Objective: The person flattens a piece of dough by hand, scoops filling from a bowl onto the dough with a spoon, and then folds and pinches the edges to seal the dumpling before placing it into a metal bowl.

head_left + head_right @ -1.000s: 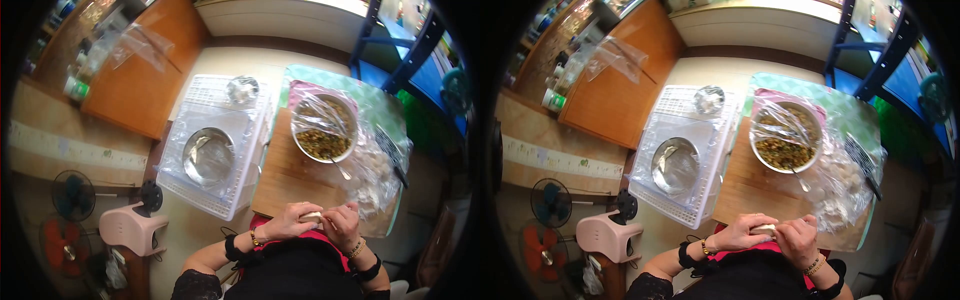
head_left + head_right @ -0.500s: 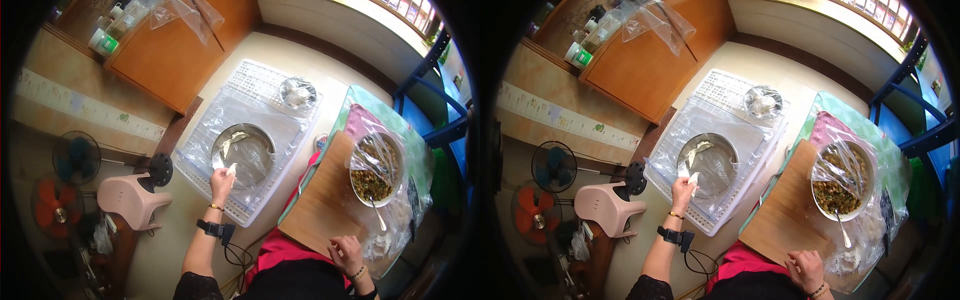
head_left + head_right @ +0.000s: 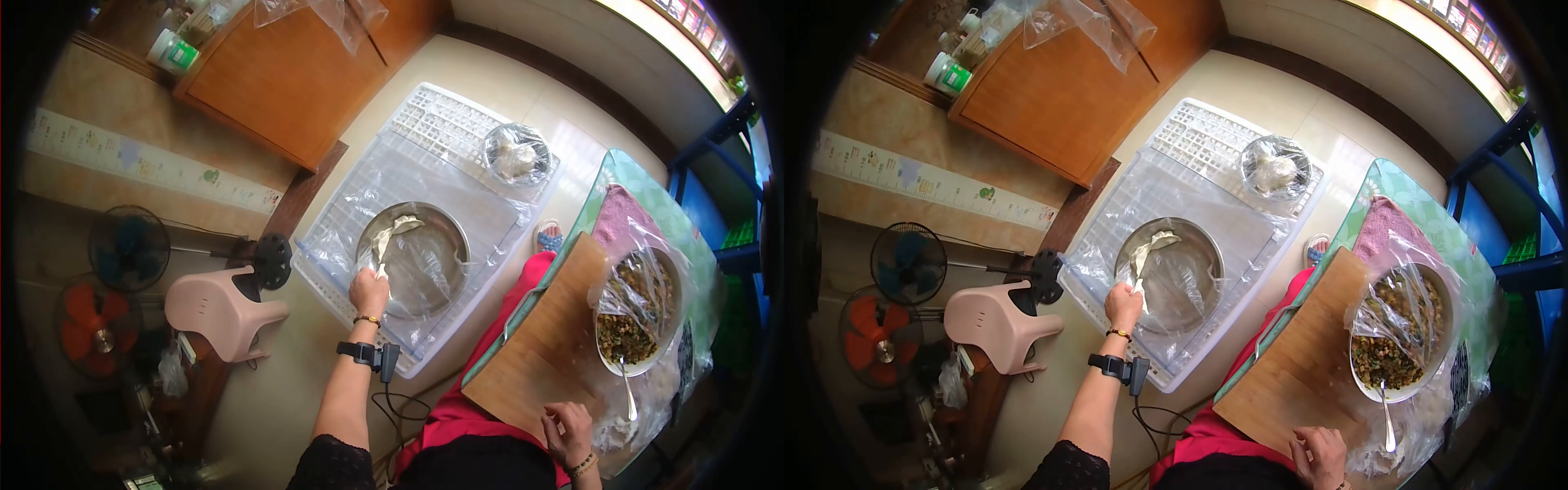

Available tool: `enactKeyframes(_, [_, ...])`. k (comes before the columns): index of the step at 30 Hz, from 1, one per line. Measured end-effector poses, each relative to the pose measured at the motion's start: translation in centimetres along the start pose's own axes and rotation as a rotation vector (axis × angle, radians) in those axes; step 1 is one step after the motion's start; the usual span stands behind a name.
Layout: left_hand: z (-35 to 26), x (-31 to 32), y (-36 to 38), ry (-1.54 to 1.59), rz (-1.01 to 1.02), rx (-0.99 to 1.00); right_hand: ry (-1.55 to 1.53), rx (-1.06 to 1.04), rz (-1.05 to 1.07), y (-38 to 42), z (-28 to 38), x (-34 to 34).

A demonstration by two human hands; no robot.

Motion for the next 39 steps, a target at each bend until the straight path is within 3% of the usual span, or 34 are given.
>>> enactKeyframes(7, [-0.9, -0.5, -0.4, -0.031, -0.011, -0.088, -0.02, -0.021, -0.012, -0.3, -1.1, 0.1])
enactKeyframes(39, [-0.3, -0.8, -2.9, -0.322, 0.002, 0.09, -0.02, 0.026, -0.044, 1.4, -2.4, -0.3])
Point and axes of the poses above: each hand's wrist, its own y-axis away from the middle knuckle, its own x-axis out of the palm, z = x × y, the point moved 7 cm from there along -y, towards the middle knuckle, and after that the axes turned 15 degrees about z, right-handed, at the moved point
